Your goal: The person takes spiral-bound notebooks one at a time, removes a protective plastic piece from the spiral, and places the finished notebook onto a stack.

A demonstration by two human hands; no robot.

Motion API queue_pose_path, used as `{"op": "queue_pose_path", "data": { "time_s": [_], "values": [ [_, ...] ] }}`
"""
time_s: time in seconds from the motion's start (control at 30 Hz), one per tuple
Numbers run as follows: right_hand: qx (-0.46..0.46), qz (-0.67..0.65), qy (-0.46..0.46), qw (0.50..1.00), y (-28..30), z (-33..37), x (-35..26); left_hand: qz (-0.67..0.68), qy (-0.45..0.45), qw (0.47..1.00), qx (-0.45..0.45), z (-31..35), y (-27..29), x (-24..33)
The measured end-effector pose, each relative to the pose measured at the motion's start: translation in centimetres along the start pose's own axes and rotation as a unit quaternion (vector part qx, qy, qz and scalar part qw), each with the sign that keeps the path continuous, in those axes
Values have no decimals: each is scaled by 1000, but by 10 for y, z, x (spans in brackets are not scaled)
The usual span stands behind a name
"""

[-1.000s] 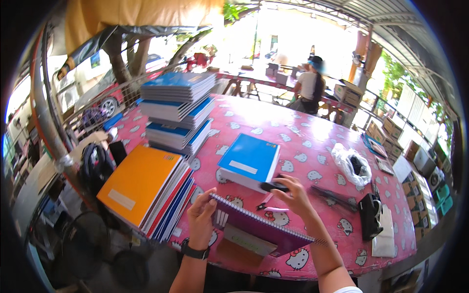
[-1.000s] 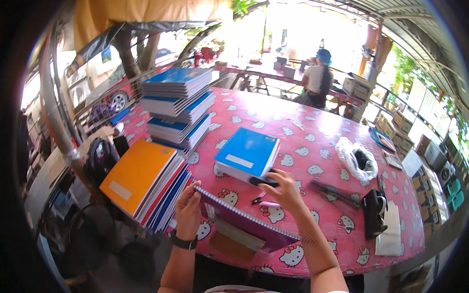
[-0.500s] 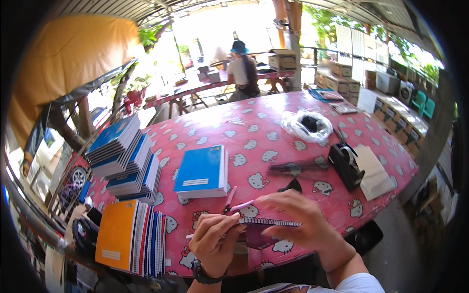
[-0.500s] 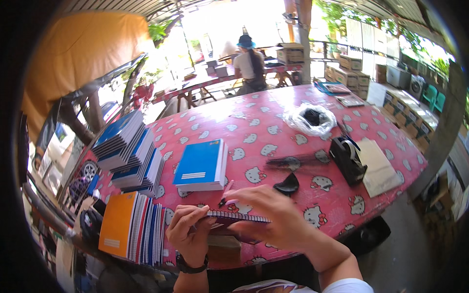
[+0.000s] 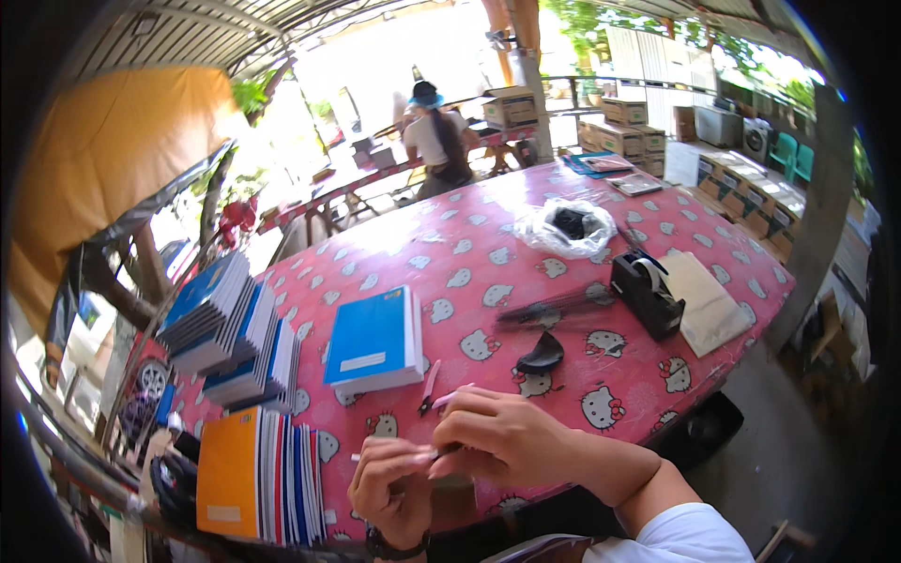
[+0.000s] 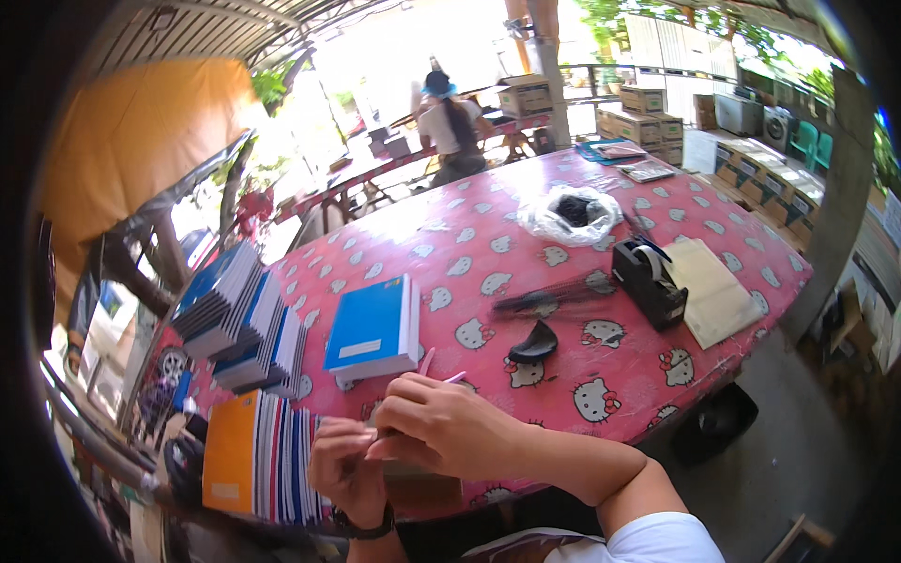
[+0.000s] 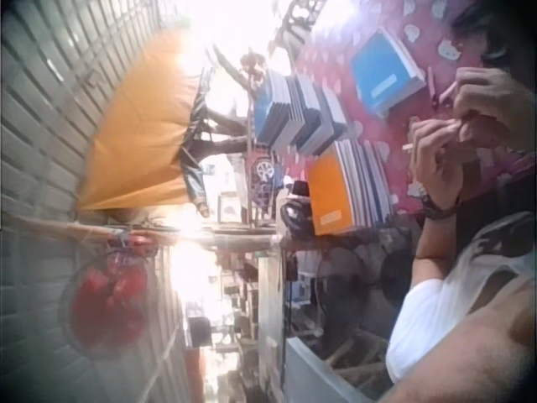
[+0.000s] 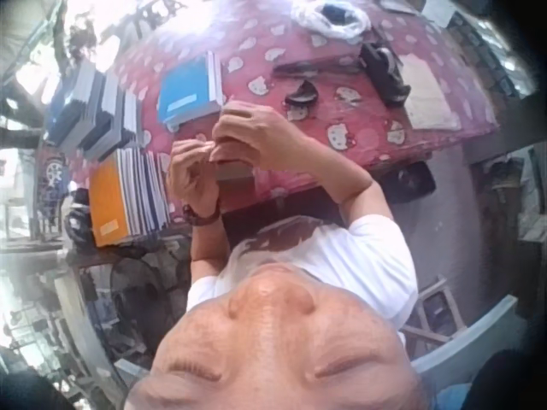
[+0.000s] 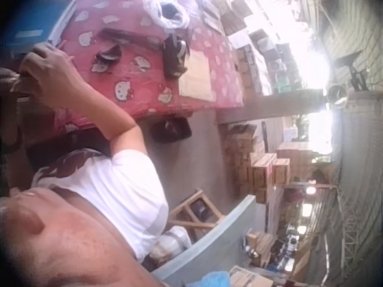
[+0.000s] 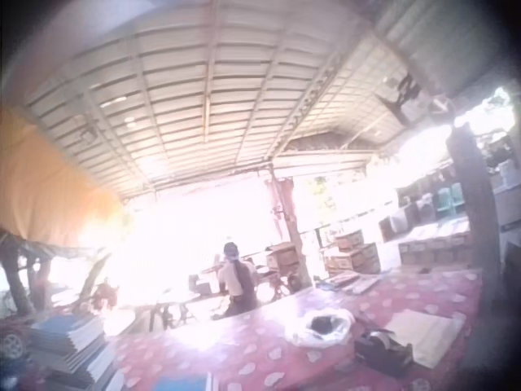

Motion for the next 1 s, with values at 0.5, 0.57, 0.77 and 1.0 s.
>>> {"op": "queue_pose_path", "data": {
  "time_s": [0.5, 0.57, 0.77, 1.0],
  "values": [
    [274, -163, 12, 948, 50, -42, -19, 92, 172, 963, 187, 65, 68, -75],
    [316, -319, -10, 893, 35, -80, -14, 191, 234, 931, 203, 93, 98, -84],
    [178, -385, -17, 905, -109, -214, 68, -123, 166, 931, 302, 65, 274, -4],
    [47, 31, -196, 979, -327, -205, 166, -399, 436, 792, 154, 143, 432, -105]
  ]
}}
Point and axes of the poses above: each hand's wrist, its own z-axis away from the middle knuckle, its own y-axis out of the back of the hand, x = y × z, the point moved 6 cm from there along -z, towards the middle knuckle, and after that the axes turned 7 degrees about -x, right-handed, at the moved point
